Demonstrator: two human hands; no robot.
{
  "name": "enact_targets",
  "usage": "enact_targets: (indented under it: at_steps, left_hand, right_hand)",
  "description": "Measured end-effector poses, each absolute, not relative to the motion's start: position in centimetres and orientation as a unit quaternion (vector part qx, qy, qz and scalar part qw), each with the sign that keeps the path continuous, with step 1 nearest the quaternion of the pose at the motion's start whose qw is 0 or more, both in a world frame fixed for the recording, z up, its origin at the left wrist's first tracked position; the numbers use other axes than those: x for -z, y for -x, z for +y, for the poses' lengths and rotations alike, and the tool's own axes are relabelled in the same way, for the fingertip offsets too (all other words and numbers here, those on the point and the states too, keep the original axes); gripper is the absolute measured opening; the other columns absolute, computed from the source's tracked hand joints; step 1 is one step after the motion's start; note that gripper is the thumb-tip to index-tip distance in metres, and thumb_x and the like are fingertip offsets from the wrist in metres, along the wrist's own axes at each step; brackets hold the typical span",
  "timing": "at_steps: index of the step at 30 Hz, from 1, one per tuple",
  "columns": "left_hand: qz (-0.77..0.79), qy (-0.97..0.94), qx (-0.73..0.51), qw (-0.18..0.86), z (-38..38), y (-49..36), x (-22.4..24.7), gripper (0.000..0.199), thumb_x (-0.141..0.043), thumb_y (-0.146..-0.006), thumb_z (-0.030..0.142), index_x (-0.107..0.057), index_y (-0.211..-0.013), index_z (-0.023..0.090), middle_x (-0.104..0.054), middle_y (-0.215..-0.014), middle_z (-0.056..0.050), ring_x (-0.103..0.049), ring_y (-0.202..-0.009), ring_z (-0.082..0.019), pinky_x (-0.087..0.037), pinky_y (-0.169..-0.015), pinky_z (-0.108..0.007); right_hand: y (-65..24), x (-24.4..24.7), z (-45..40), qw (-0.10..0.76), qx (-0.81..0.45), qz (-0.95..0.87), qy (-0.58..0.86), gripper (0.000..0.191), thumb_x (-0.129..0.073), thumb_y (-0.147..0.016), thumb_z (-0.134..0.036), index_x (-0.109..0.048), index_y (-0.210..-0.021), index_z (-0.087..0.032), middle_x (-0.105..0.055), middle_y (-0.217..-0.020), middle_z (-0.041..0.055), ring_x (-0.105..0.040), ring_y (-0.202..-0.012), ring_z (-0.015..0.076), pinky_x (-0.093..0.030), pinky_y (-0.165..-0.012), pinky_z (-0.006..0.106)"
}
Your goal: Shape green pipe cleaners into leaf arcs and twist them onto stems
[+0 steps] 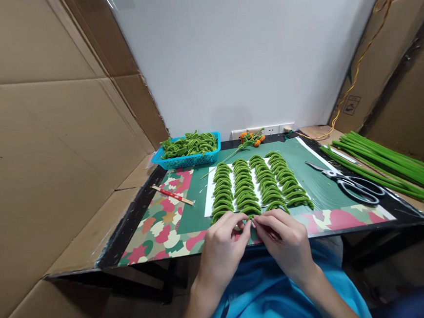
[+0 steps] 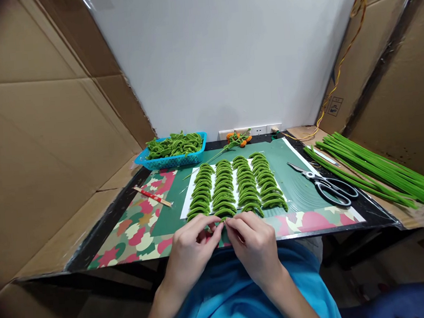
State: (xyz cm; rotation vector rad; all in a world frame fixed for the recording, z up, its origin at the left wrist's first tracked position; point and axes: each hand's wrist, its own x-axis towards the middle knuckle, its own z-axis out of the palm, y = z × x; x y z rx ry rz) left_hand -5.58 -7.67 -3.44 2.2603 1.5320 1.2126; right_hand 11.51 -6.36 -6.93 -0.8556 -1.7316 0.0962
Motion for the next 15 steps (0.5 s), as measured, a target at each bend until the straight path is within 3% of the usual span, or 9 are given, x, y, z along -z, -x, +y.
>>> enact_targets:
  at_steps: [15]
  left_hand:
    - [0.563, -0.754, -0.339, 0.010, -7.15, 5.02, 3.56, 0.009, -0.065, -0.097, 0.014, -0.072, -0.096, 0.020, -0.068, -0.082, 0.000, -0.066, -0.070, -0.015, -0.051, -0.068, -0.027]
  right_hand:
    - [-11.38, 6.65, -6.53, 0.569, -0.068, -0.732, 0.368, 0.011, -0.065, -0.101, -0.011, -0.069, -0.096, -0.021, -0.070, -0.081, 0.0049, -0.064, -0.073, 0.0185, -0.051, -0.067, 0.030]
